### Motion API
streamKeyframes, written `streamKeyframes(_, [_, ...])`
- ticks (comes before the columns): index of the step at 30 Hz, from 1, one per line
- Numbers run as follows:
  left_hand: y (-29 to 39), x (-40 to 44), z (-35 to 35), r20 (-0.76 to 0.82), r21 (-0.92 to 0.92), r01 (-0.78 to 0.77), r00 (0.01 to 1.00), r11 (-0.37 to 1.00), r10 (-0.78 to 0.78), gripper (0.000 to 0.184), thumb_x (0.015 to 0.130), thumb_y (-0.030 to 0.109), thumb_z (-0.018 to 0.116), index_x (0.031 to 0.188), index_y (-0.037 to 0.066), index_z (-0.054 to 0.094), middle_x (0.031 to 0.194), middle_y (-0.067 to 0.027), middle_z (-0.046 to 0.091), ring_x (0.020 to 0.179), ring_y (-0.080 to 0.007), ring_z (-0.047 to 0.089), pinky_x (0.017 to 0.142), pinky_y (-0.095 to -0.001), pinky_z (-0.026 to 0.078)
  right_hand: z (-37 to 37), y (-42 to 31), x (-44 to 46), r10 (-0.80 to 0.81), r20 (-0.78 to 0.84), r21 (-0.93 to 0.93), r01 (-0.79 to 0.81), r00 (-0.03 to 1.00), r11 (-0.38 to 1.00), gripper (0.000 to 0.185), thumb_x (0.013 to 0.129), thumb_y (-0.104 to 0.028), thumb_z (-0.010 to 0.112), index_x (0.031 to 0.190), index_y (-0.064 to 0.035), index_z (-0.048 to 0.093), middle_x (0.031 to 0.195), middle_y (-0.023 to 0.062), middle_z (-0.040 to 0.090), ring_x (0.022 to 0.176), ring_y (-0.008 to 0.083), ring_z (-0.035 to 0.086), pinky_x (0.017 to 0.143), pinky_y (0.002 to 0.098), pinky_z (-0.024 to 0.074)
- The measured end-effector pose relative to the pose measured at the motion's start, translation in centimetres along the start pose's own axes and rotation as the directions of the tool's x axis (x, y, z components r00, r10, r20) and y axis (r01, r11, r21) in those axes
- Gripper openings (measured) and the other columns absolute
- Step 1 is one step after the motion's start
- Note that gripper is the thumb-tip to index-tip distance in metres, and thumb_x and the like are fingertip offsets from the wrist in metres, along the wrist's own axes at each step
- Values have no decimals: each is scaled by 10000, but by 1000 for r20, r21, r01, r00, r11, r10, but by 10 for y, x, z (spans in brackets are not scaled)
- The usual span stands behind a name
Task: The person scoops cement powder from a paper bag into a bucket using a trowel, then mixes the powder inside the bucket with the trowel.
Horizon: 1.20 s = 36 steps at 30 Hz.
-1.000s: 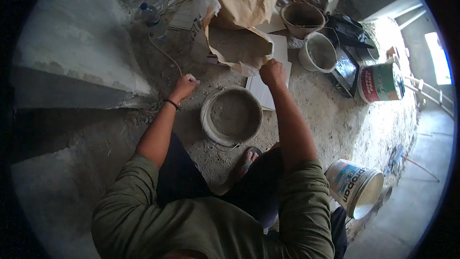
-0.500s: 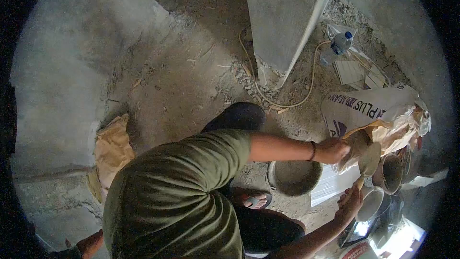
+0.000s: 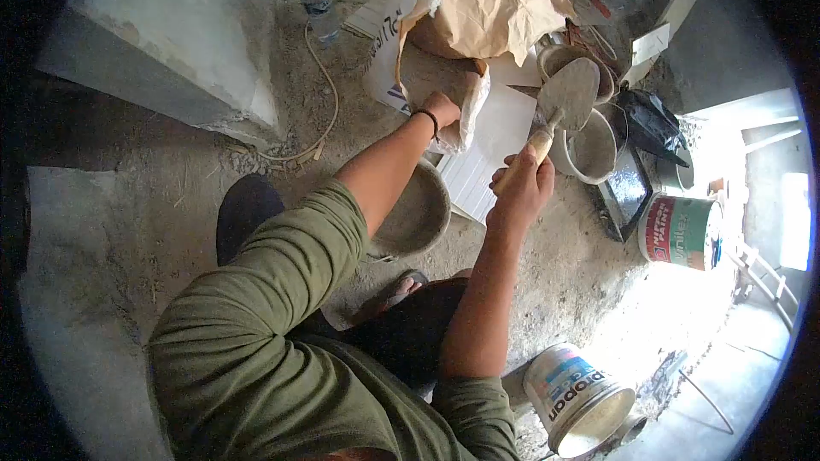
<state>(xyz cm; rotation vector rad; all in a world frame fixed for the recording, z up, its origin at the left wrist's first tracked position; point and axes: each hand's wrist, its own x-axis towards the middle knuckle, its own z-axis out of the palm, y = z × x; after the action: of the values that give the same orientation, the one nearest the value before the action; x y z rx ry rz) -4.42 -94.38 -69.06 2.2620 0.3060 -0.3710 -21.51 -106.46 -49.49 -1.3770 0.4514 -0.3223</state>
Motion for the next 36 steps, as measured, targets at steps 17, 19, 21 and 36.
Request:
streamKeyframes(17, [32, 3, 5, -484, 45, -426, 782, 903, 393, 361, 848, 219, 498, 1144, 34, 590, 1138, -257, 574, 1083, -388, 541, 942, -436, 430, -29, -5, 22, 78, -38, 116, -74, 996, 991, 213, 913, -222, 551, 963, -24, 493, 715, 81, 536, 463, 132, 505, 390, 254, 393])
streamKeyframes(19, [35, 7, -3, -252, 285, -399, 846, 871, 470, 357, 846, 208, 484, 1154, 54, 575, 1178, -239, 553, 1106, -383, 515, 974, -453, 393, -30, -6, 22, 76, -25, 109, -73, 997, 991, 213, 915, -236, 547, 955, -33, 497, 718, 73, 536, 483, 130, 506, 407, 254, 395])
streamKeyframes(21, [29, 22, -8, -81, 322, -465, 854, 825, 513, 325, 848, 223, 475, 1132, 98, 569, 1228, -194, 545, 1157, -359, 497, 1015, -493, 335, -32, -7, 21, 82, -1, 90, -82, 997, 993, 217, 916, -263, 541, 943, -51, 508, 723, 57, 535, 521, 125, 508, 445, 256, 400])
streamKeyframes(36, [110, -47, -66, -215, -238, -498, 864, 834, 455, 127, 800, 120, 533, 862, 62, 627, 878, -201, 658, 814, -366, 646, 727, -421, 511, -36, 6, 38, 43, -4, 168, -42, 999, 985, 218, 921, -219, 544, 987, -19, 490, 726, 76, 548, 476, 124, 515, 401, 242, 407])
